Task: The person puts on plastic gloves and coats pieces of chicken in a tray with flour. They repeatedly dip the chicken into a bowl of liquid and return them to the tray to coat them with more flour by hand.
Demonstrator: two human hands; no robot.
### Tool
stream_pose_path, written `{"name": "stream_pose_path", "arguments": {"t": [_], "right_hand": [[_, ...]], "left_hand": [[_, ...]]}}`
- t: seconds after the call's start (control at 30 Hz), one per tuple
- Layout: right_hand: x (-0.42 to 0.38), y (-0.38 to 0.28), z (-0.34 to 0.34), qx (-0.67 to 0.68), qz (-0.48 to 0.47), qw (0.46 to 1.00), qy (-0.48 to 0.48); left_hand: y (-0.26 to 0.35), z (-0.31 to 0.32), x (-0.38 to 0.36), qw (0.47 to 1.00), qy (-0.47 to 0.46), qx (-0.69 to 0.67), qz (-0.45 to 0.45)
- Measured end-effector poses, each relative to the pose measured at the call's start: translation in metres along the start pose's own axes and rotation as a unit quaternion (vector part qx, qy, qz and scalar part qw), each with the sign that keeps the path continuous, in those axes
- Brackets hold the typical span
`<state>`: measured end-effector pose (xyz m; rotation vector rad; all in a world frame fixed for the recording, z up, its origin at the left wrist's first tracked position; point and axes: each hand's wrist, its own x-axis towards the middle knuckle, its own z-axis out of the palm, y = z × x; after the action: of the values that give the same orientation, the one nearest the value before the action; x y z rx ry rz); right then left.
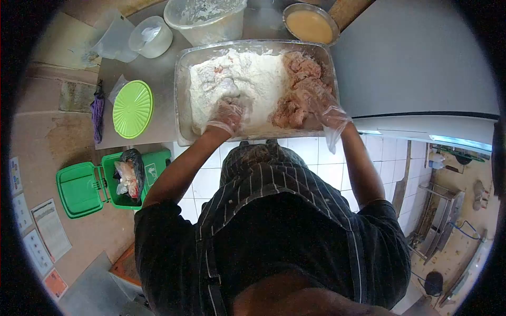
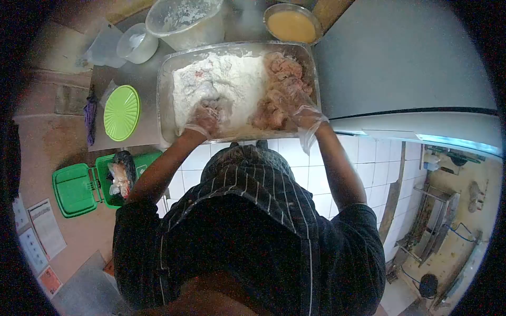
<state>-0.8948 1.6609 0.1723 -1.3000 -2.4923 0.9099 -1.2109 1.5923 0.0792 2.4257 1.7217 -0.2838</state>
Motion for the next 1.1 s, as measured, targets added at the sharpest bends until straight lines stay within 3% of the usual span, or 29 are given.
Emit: {"name": "stream_pose_path", "arguments": {"t": [0.03, 0.07, 0.1, 0.13, 0.2, 0.27, 0.3, 0.37, 0.4, 0.47, 0.57, 0.6, 0.63, 0.67, 0.7, 0.77, 0.8, 0.83, 0.9, 0.93, 0.97, 1.0, 1.03, 1.07, 1.1], "right_hand": [[0.000, -0.002, 0.011, -0.021, -0.016, 1.000, 0.008], [0.002, -0.004, 0.021, -0.014, -0.015, 1.000, 0.009], [0.006, -0.010, 0.034, 0.190, 0.017, 0.982, -0.010], [0.011, -0.018, 0.044, 0.384, 0.045, 0.922, -0.027], [0.017, -0.028, 0.064, 0.419, 0.006, 0.907, -0.034], [0.021, -0.039, 0.078, 0.456, -0.054, 0.887, -0.042], [0.025, -0.045, 0.081, 0.460, -0.055, 0.885, -0.042], [0.039, -0.054, 0.080, 0.577, 0.051, 0.814, -0.052], [0.047, -0.047, 0.084, 0.578, 0.048, 0.813, -0.053], [0.062, -0.027, 0.098, 0.301, -0.139, 0.943, -0.007], [0.062, -0.091, 0.052, 0.372, -0.113, 0.921, 0.031], [0.063, -0.102, 0.037, 0.372, -0.114, 0.921, 0.028], [0.065, -0.111, 0.024, 0.381, -0.062, 0.922, -0.031], [0.067, -0.115, 0.018, 0.388, -0.010, 0.917, -0.088], [0.070, -0.108, 0.020, 0.387, -0.012, 0.918, -0.088], [0.078, -0.073, 0.046, 0.523, 0.066, 0.824, -0.207], [0.088, -0.056, 0.071, 0.556, 0.036, 0.793, -0.246], [0.085, -0.048, 0.076, 0.557, 0.037, 0.792, -0.247], [0.073, -0.029, 0.078, 0.645, 0.032, 0.737, -0.200], [0.068, -0.022, 0.081, 0.646, 0.032, 0.736, -0.198], [0.063, -0.018, 0.084, 0.659, 0.039, 0.729, -0.178], [0.058, -0.015, 0.086, 0.672, 0.045, 0.722, -0.157], [0.051, -0.029, 0.074, 0.675, 0.047, 0.720, -0.153], [0.044, -0.056, 0.050, 0.656, 0.076, 0.738, -0.142], [0.039, -0.069, 0.036, 0.635, 0.104, 0.755, -0.129]], "left_hand": [[-0.004, -0.001, -0.009, 0.997, 0.058, 0.018, 0.052], [-0.003, -0.023, -0.018, 1.000, -0.013, 0.005, 0.012], [-0.013, -0.006, -0.022, 1.000, -0.020, 0.009, 0.014], [-0.030, 0.024, -0.023, 0.998, 0.007, -0.061, 0.024], [-0.042, 0.023, -0.028, 0.991, 0.032, -0.127, 0.033], [-0.043, -0.024, -0.041, 0.938, 0.076, -0.334, -0.047], [-0.046, -0.024, -0.044, 0.939, 0.074, -0.331, -0.049], [-0.051, -0.040, -0.049, 0.817, 0.121, -0.551, -0.117], [-0.046, -0.056, -0.049, 0.748, 0.152, -0.642, -0.076], [-0.044, -0.091, -0.054, 0.775, 0.154, -0.607, -0.083], [-0.036, -0.143, -0.056, 0.816, 0.109, -0.558, -0.102], [-0.042, -0.141, -0.050, 0.905, 0.202, -0.375, 0.021], [-0.050, -0.136, -0.042, 0.935, 0.280, -0.167, 0.142], [-0.072, -0.104, -0.028, 0.937, 0.288, -0.055, 0.187], [-0.070, -0.109, -0.023, 0.937, 0.289, -0.054, 0.186], [-0.047, -0.132, -0.009, 0.948, 0.200, -0.213, 0.130], [-0.030, -0.150, -0.003, 0.963, 0.140, -0.210, 0.096], [-0.018, -0.157, 0.001, 0.963, 0.138, -0.211, 0.095], [0.004, -0.167, 0.008, 0.970, 0.066, -0.227, 0.061], [0.014, -0.174, 0.013, 0.979, 0.002, -0.202, 0.032], [0.009, -0.157, 0.020, 0.979, 0.001, -0.201, 0.034], [0.000, -0.125, 0.029, 0.941, 0.147, -0.279, 0.124], [-0.007, -0.107, 0.033, 0.868, 0.285, -0.350, 0.210], [-0.009, -0.112, 0.026, 0.868, 0.279, -0.351, 0.213], [-0.010, -0.125, 0.015, 0.915, 0.206, -0.320, 0.133]]}}
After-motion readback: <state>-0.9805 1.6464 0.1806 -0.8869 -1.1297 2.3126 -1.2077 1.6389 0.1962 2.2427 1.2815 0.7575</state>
